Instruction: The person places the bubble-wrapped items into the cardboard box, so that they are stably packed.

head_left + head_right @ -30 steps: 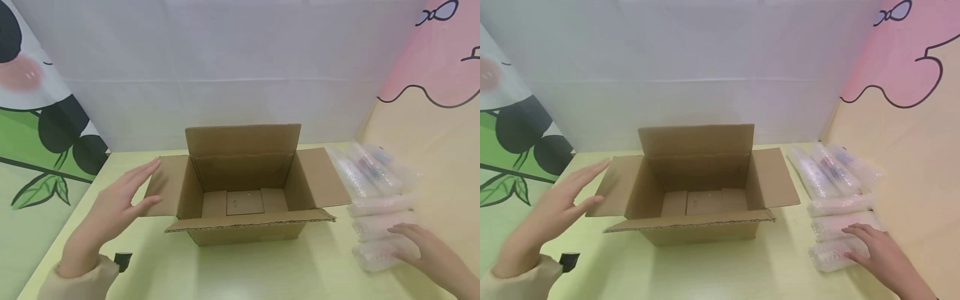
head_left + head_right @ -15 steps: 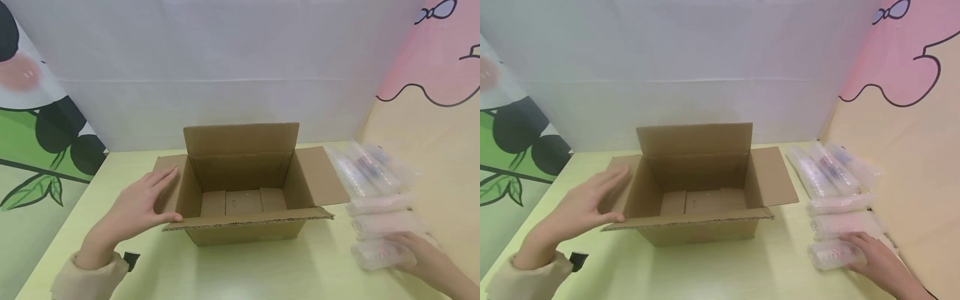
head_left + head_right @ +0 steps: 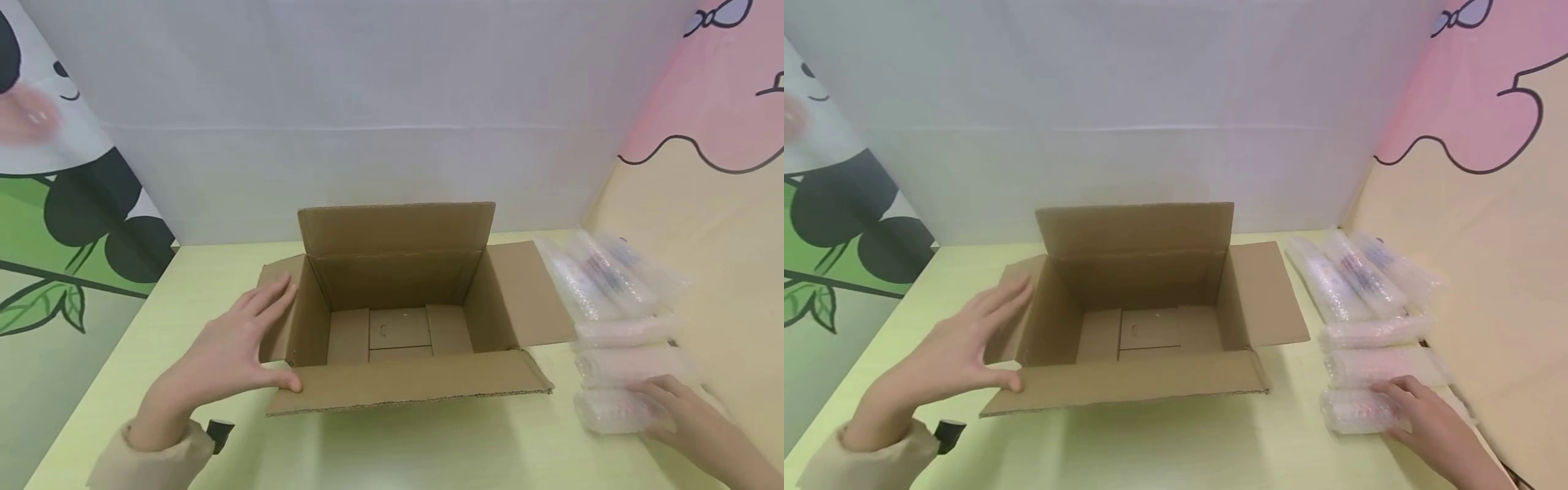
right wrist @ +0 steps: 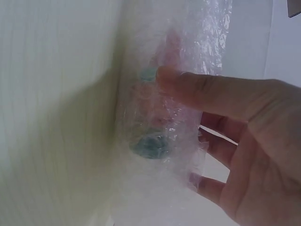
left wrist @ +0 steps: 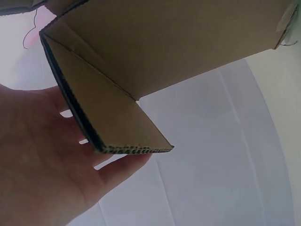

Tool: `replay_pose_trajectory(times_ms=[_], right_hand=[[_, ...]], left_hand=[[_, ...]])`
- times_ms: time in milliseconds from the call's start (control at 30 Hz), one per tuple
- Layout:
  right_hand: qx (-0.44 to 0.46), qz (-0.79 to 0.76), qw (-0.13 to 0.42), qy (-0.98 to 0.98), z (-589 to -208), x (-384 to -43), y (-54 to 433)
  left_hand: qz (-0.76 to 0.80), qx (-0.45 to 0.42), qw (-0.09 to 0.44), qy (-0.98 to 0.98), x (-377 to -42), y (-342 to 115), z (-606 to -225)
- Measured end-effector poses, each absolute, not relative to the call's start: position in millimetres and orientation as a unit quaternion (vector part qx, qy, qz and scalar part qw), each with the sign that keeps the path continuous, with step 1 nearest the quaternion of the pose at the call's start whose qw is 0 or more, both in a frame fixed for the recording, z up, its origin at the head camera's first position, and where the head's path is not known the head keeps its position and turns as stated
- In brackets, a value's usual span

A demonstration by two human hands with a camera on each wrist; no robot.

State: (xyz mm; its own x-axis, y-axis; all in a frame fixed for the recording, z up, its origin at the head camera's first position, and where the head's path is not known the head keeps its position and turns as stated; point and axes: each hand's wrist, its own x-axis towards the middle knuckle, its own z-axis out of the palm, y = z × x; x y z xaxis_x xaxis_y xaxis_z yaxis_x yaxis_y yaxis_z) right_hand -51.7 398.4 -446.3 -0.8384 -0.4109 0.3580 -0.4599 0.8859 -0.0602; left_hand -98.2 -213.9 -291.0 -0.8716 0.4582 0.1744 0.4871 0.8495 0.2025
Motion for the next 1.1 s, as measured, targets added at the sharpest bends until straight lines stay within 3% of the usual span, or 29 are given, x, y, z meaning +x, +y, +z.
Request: replay_pose_trajectory(times_ms=[400, 533, 833, 1100], right_hand=[[0.201, 0.091, 0.156, -0.963, -427, -46, 409], [0.236, 0.110, 0.194, -0.946, -402, -50, 409], [0.321, 0.155, 0.283, -0.890, -305, -69, 364], [0.373, 0.068, 0.239, -0.894, -208, -87, 279]], left_hand=[[-0.090, -0.246, 0.077, -0.962, -91, -207, -302], [-0.094, -0.249, 0.088, -0.960, -93, -208, -311], [-0.127, -0.254, 0.090, -0.955, -91, -216, -322], [-0.160, -0.251, 0.083, -0.951, -87, -227, -325]])
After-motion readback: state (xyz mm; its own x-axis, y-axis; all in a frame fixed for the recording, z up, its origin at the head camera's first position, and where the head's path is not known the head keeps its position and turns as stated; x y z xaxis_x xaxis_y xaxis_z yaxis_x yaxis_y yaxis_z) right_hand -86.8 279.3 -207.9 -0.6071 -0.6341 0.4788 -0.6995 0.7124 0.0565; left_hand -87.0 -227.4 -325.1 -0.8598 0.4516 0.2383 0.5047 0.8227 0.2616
